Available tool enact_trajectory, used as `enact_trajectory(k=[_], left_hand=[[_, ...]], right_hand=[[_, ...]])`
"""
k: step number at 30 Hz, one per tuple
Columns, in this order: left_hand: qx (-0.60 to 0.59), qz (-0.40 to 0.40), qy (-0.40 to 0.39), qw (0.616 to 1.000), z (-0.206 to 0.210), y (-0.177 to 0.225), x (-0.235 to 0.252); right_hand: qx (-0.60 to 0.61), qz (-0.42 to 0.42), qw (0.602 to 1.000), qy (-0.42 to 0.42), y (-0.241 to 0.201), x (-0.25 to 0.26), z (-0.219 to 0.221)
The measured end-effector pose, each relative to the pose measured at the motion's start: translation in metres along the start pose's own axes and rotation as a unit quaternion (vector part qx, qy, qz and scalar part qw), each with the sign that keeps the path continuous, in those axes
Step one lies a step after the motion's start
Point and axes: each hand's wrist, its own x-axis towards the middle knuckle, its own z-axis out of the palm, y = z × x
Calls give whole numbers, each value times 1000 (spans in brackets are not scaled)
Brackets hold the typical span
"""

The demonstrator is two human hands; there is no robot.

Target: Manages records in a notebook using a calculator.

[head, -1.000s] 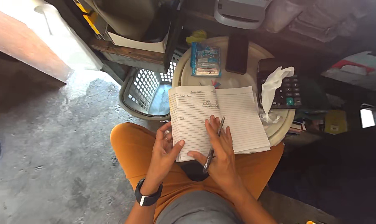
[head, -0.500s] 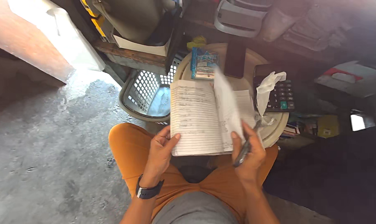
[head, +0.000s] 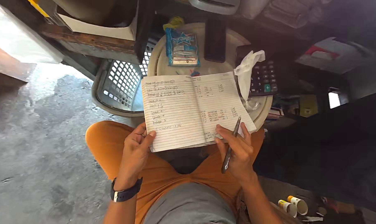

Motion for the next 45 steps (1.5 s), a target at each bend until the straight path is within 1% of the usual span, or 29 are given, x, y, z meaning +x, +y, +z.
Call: enact_trajectory(k=[3,7,12,17,22,26,30,34,37,39,41,42,43,44,45], left_hand=[[-1,-9,-10,1000,1,0,0],[-3,-13,-33,999,6,-1,7],[0,-32,-27,999,6,1,11],[22,-16,-43,999,-4,-3,9],[22,-5,-50,999,-9,-4,6],[6,1,-39,999,-11,-7,3],[3,-2,-16,1000,-19,-6,3],[19,-12,-15,1000,-26,0,4],[87,-23,-11,996,-32,2,7],[192,18,9,981,-38,0,9],[298,115,47,947,-34,7,10],[324,170,66,928,-25,14,11],[329,217,63,917,-11,24,10],[331,259,37,907,6,33,9],[336,289,-5,896,24,38,8]], right_hand=[[-9,35,999,-19,15,-9,-3],[0,49,999,-18,17,-18,-6],[19,48,999,-9,17,-22,-2],[46,39,998,9,16,-29,-4],[2,69,997,24,29,-40,-6],[-13,100,994,30,39,-41,-12],[-11,106,994,34,44,-40,-14],[3,98,995,28,43,-40,-13],[7,96,995,23,43,-40,-14],[6,97,995,18,43,-39,-15],[-3,95,995,12,42,-38,-17],[-7,93,996,7,42,-36,-18],[-11,91,996,5,41,-32,-21],[-12,89,996,7,40,-27,-24],[-10,86,996,15,38,-21,-27]])
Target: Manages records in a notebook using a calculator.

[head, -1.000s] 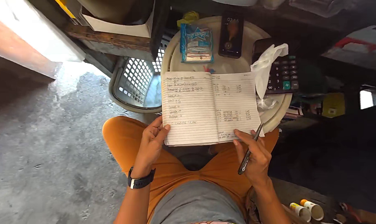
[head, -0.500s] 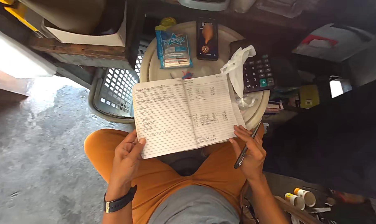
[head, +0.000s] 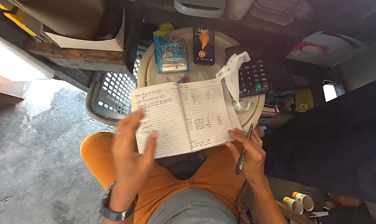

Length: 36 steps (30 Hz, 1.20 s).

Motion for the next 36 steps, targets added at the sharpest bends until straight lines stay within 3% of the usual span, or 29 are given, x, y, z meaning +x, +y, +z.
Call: enact_trajectory(k=[4,8,13,17,25,36], left_hand=[[101,109,-207,967,60,34,13],[191,151,-264,933,91,30,5],[238,163,-250,924,96,20,-13],[229,174,-218,933,103,13,-16],[227,193,-203,933,101,10,-14],[233,181,-222,929,97,19,-9]], right_hand=[[58,-35,996,57,-13,31,-4],[136,-42,988,54,-26,52,-2],[105,-35,994,22,-25,51,15],[72,3,994,81,-5,54,9],[15,66,979,193,38,73,-47],[41,78,976,199,50,91,-53]])
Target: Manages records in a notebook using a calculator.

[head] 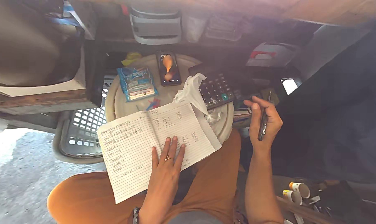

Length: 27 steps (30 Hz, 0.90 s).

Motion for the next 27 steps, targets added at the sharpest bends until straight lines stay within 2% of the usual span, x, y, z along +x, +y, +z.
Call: enact_trajectory(k=[4,8,13,21,24,27], left_hand=[[-6,-3,-7,1000,-2,3,2],[-23,-22,-20,999,-2,5,2],[-24,-27,-24,999,-1,4,3],[-20,-25,-23,999,1,4,3],[-18,-24,-14,999,3,3,3],[-21,-25,-7,999,3,4,4]], right_hand=[[6,-13,1000,-10,-4,1,1],[30,-34,998,-48,-10,-19,14],[27,0,994,-110,-9,-40,33],[-90,30,967,-238,-5,-20,79],[-100,34,970,-217,-7,-17,80],[-74,38,981,-174,-7,-16,61]])
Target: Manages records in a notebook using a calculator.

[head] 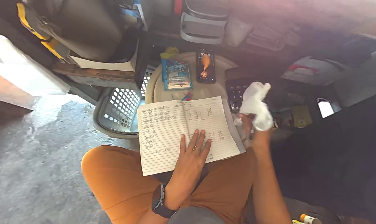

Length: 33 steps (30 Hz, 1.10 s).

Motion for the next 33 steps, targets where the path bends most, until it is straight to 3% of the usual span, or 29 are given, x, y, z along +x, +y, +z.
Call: enact_trajectory(k=[3,7,10,13,18,21,24,27,29,33], left_hand=[[0,0,15,1000,2,-1,0],[-14,2,22,1000,3,-1,0],[-11,2,30,1000,5,-1,0],[-7,1,34,999,6,-1,0],[-10,-1,34,999,6,-2,1],[-3,4,36,999,6,-2,1],[15,7,47,999,9,-3,1],[20,15,56,998,10,-5,1],[24,17,57,998,11,-6,1],[24,23,61,998,11,-7,0]], right_hand=[[36,9,999,26,8,4,-19],[118,-43,992,19,-35,29,-41],[254,-107,961,12,-66,65,-20],[307,-85,948,-14,-79,83,16],[256,-56,964,38,-68,97,102],[278,-2,961,-7,-77,89,109],[249,-63,966,-17,-80,98,107],[209,-125,969,34,-92,114,99],[144,-114,982,35,-112,125,94],[-69,-74,991,-87,-134,153,122]])
